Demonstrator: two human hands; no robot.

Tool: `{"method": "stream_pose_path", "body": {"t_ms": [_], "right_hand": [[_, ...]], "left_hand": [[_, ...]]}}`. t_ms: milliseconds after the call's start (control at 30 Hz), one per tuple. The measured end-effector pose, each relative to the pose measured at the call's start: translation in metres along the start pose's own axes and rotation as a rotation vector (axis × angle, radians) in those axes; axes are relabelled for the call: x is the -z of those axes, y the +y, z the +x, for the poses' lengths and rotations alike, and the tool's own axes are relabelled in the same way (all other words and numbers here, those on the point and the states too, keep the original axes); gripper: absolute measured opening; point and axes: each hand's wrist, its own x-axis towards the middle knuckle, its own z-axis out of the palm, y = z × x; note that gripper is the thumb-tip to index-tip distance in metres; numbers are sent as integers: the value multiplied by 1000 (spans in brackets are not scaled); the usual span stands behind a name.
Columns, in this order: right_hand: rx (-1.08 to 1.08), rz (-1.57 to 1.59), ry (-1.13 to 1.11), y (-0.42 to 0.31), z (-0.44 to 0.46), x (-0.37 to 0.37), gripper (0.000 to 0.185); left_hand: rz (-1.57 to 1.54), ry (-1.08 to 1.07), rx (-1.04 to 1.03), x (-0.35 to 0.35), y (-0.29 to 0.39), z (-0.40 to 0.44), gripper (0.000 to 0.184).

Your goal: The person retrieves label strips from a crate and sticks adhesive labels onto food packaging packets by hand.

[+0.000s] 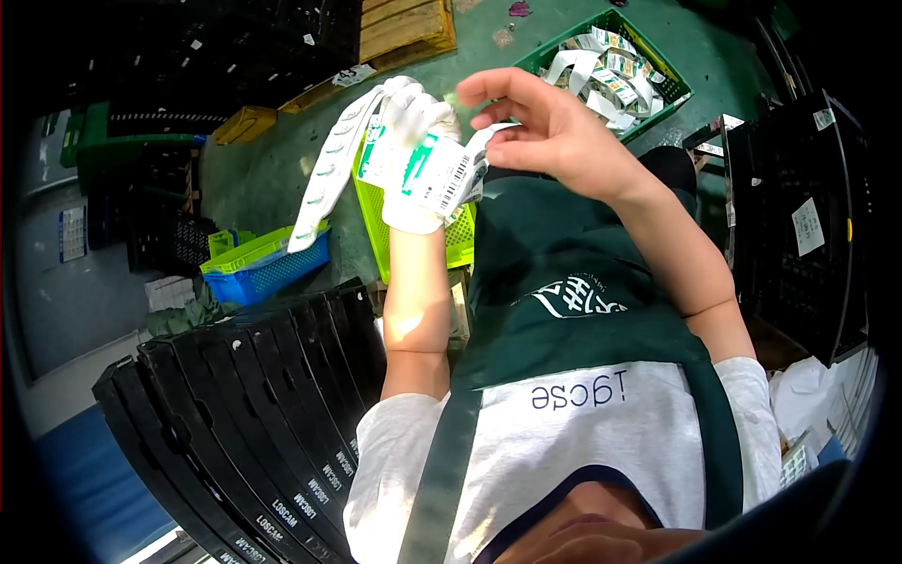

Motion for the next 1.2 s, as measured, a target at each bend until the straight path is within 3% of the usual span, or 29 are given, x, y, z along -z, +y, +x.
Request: {"method": "stream_pose_path", "body": {"t_ms": [67,200,233,433,533,633,867,900,967,1033,1100,1200], "right_hand": [[75,-108,-33,-1,4,-8,44],[227,-405,-15,-10,11,-20,44],[255,-458,-13,-10,13,-22,44],[284,-557,-22,-2,19,-29,42],[425,-692,20,10,22,-32,45],[435,-669,8,13,21,-33,41],[308,-528,-62,5,15,-25,41],[298,-501,-67,-2,12,-25,41],[311,-499,-68,-8,13,-24,42],[356,-547,-57,-8,15,-22,42],[392,-601,-58,-8,17,-22,41],[426,-672,-78,-8,20,-23,41]], "left_hand": [[211,218,-122,15,0,-5,19],[499,525,-156,-19,-30,-18,31],[459,312,-68,-5,-19,-21,37],[571,470,-79,-29,-40,-20,36],[542,402,-63,-16,-33,-20,36],[474,286,-27,-2,-20,-18,35],[225,-45,101,28,-8,-25,34],[246,-80,103,22,-9,-25,34],[805,81,-3,6,-17,-28,34],[877,128,-31,1,-21,-30,34],[463,50,18,6,-19,-29,33],[258,-25,60,9,-17,-23,32]]}}
